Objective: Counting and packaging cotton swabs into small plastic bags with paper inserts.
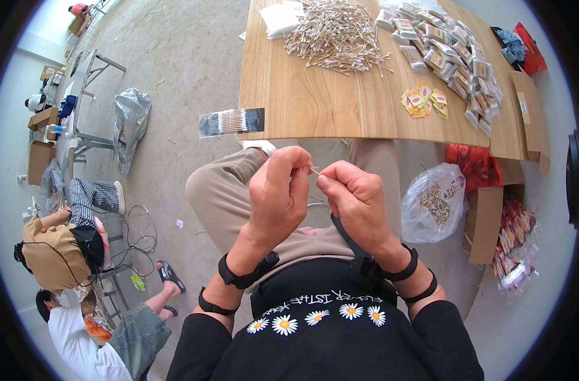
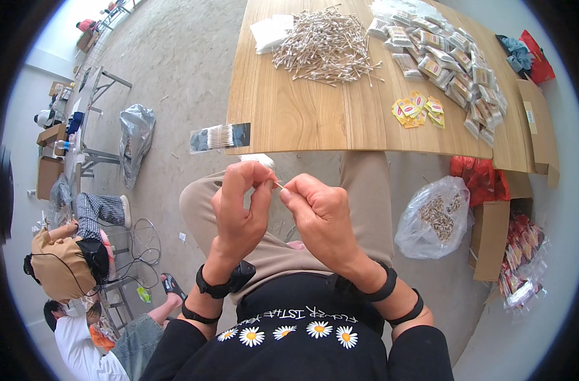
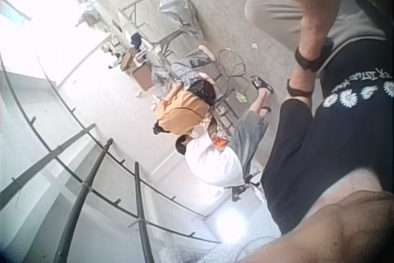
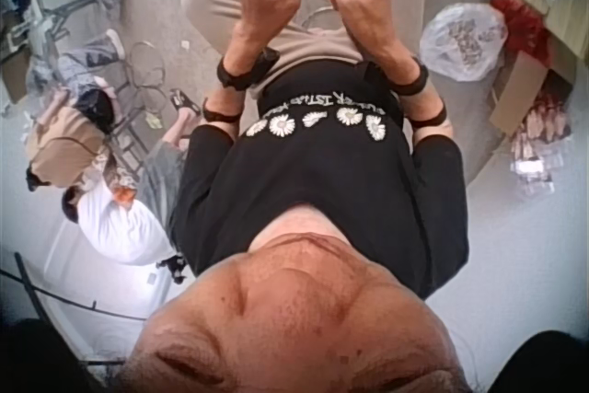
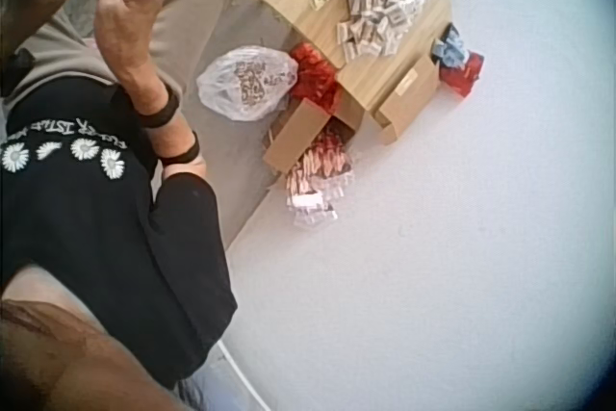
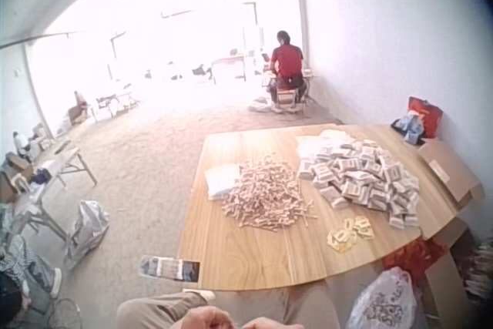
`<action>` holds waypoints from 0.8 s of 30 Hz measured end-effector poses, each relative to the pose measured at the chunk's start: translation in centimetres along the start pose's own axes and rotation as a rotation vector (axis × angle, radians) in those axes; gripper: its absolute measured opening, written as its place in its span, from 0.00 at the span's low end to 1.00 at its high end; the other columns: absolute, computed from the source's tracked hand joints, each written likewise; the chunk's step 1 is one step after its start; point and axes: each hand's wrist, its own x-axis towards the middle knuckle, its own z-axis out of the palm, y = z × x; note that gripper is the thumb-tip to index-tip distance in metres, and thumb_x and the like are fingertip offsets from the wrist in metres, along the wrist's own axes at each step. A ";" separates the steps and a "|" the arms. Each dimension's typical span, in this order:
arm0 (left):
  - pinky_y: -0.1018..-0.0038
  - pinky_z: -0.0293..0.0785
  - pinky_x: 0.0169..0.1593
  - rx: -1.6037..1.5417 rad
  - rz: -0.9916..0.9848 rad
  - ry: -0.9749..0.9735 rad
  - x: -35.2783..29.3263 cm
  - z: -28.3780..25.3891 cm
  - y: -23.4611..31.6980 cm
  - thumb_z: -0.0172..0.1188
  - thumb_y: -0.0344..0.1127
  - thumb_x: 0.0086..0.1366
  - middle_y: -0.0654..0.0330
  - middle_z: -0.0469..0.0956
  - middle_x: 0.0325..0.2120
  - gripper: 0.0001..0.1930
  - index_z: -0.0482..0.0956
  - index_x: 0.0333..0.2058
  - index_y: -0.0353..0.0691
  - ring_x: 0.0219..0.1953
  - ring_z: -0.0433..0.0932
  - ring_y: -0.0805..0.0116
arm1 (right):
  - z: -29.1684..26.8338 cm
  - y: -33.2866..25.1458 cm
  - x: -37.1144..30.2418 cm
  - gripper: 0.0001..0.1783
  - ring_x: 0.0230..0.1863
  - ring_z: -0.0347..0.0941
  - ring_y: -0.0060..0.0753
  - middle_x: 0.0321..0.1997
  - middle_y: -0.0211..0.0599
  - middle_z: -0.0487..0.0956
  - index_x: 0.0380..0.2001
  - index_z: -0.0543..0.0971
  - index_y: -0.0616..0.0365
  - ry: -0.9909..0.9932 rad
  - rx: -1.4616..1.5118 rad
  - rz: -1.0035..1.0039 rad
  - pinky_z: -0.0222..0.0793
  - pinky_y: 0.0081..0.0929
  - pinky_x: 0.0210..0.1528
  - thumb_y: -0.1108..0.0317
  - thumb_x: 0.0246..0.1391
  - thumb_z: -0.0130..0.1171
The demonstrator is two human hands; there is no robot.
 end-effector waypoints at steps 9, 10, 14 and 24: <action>0.77 0.71 0.30 -0.135 -0.547 -0.160 0.3 -1.8 -0.6 0.59 0.23 0.64 0.59 0.77 0.25 0.10 0.72 0.44 0.34 0.28 0.76 0.79 | 0.1 0.3 0.1 0.03 0.18 0.63 0.24 0.18 0.39 0.71 0.29 0.77 0.65 0.103 -0.144 -0.157 0.61 0.26 0.22 0.76 0.57 0.58; 0.77 0.71 0.30 -0.134 -0.549 -0.158 0.3 -1.6 -0.6 0.59 0.23 0.64 0.59 0.77 0.25 0.10 0.72 0.44 0.34 0.28 0.76 0.79 | 0.2 0.3 0.2 0.03 0.18 0.64 0.25 0.18 0.40 0.72 0.29 0.77 0.65 0.113 -0.186 -0.211 0.61 0.26 0.22 0.77 0.56 0.58; 0.81 0.71 0.33 -0.516 -0.448 -0.051 0.5 -0.7 -0.1 0.57 0.21 0.65 0.64 0.76 0.27 0.11 0.73 0.46 0.34 0.28 0.74 0.78 | 0.7 1.0 0.2 0.02 0.18 0.68 0.35 0.20 0.43 0.74 0.30 0.76 0.64 0.107 -0.198 -0.312 0.63 0.29 0.23 0.78 0.55 0.60; 0.84 0.59 0.25 -0.810 -0.652 -0.060 0.5 -1.4 0.3 0.53 0.25 0.69 0.69 0.70 0.20 0.05 0.73 0.42 0.36 0.21 0.64 0.84 | 0.5 0.5 0.2 0.03 0.18 0.67 0.35 0.18 0.40 0.72 0.30 0.77 0.64 0.010 -0.202 -0.306 0.61 0.29 0.22 0.76 0.56 0.60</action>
